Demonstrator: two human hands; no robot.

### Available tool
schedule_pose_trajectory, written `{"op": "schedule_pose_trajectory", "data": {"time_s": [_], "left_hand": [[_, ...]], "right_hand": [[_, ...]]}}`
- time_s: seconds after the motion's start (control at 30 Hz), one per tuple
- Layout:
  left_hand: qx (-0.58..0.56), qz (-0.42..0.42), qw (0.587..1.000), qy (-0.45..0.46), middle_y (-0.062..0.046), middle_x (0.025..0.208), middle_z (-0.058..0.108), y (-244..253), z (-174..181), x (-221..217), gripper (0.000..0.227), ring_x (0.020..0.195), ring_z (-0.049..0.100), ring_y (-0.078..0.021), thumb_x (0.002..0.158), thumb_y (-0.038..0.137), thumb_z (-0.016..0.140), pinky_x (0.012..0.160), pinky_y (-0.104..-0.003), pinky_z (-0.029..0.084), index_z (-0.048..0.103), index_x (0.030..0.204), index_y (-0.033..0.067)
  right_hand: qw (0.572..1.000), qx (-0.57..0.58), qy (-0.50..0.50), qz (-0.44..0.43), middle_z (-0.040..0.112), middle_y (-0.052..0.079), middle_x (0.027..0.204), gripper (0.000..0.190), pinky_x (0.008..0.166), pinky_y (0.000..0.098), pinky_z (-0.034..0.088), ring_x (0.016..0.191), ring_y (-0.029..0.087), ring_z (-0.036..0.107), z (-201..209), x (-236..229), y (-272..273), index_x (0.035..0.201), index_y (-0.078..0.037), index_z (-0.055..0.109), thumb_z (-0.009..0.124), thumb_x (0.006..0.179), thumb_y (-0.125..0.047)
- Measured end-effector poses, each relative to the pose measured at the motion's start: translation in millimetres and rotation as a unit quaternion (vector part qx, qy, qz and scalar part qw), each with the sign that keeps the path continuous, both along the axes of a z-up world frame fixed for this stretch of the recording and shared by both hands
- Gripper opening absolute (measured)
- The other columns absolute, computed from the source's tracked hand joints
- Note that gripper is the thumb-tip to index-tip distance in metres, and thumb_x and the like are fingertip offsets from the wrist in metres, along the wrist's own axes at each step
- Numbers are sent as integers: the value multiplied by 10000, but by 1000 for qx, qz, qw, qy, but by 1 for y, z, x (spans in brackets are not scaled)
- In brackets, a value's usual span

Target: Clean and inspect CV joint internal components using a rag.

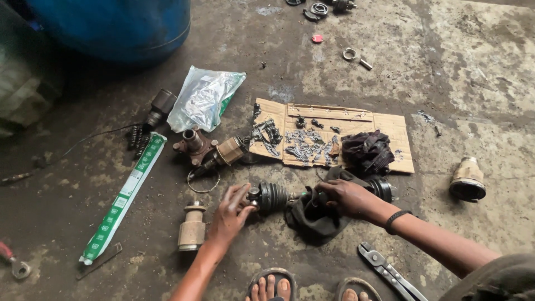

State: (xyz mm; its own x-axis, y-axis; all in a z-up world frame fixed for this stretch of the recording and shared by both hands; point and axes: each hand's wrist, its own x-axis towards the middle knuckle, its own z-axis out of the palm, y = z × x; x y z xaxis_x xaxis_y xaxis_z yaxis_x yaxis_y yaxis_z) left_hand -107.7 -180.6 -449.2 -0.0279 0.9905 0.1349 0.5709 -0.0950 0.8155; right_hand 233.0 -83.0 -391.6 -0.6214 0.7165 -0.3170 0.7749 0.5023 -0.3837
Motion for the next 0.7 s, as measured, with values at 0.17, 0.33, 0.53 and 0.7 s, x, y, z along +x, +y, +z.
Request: {"op": "schedule_pose_trajectory", "data": {"time_s": [0.17, 0.33, 0.53, 0.7], "left_hand": [[42, -75, 994, 72, -121, 1370, 606, 7, -2, -8, 633, 1033, 711, -306, 773, 119, 824, 909, -387, 602, 623, 1373, 140], [-6, -113, 991, 77, -91, 1346, 664, 20, -14, -15, 625, 1152, 706, -330, 804, 159, 814, 981, -394, 592, 611, 1395, 162], [24, -157, 981, 115, -179, 1379, 579, 31, 7, -15, 644, 1134, 665, -399, 792, 197, 842, 948, -427, 561, 585, 1370, 69], [-73, -184, 969, 151, -105, 1430, 586, 40, 16, -14, 668, 1144, 673, -338, 800, 246, 815, 1002, -404, 554, 563, 1400, 99]], "right_hand": [[999, 18, 39, 21, 669, 167, 1219, 608, 916, 480, 540, 1115, 386, 636, -7, 5, -2, 1362, -169, 551, 766, 793, -141], [995, 72, 67, 19, 683, 180, 1193, 589, 921, 448, 561, 1088, 373, 669, -22, 13, -1, 1356, -154, 596, 654, 791, 2], [994, 35, 102, 14, 750, 169, 1067, 486, 843, 457, 580, 968, 364, 723, -31, 15, 19, 1257, -122, 674, 599, 803, 34], [995, 49, 81, 21, 746, 170, 1066, 533, 832, 466, 576, 976, 369, 717, -29, 15, 27, 1234, -149, 707, 648, 740, 45]]}}
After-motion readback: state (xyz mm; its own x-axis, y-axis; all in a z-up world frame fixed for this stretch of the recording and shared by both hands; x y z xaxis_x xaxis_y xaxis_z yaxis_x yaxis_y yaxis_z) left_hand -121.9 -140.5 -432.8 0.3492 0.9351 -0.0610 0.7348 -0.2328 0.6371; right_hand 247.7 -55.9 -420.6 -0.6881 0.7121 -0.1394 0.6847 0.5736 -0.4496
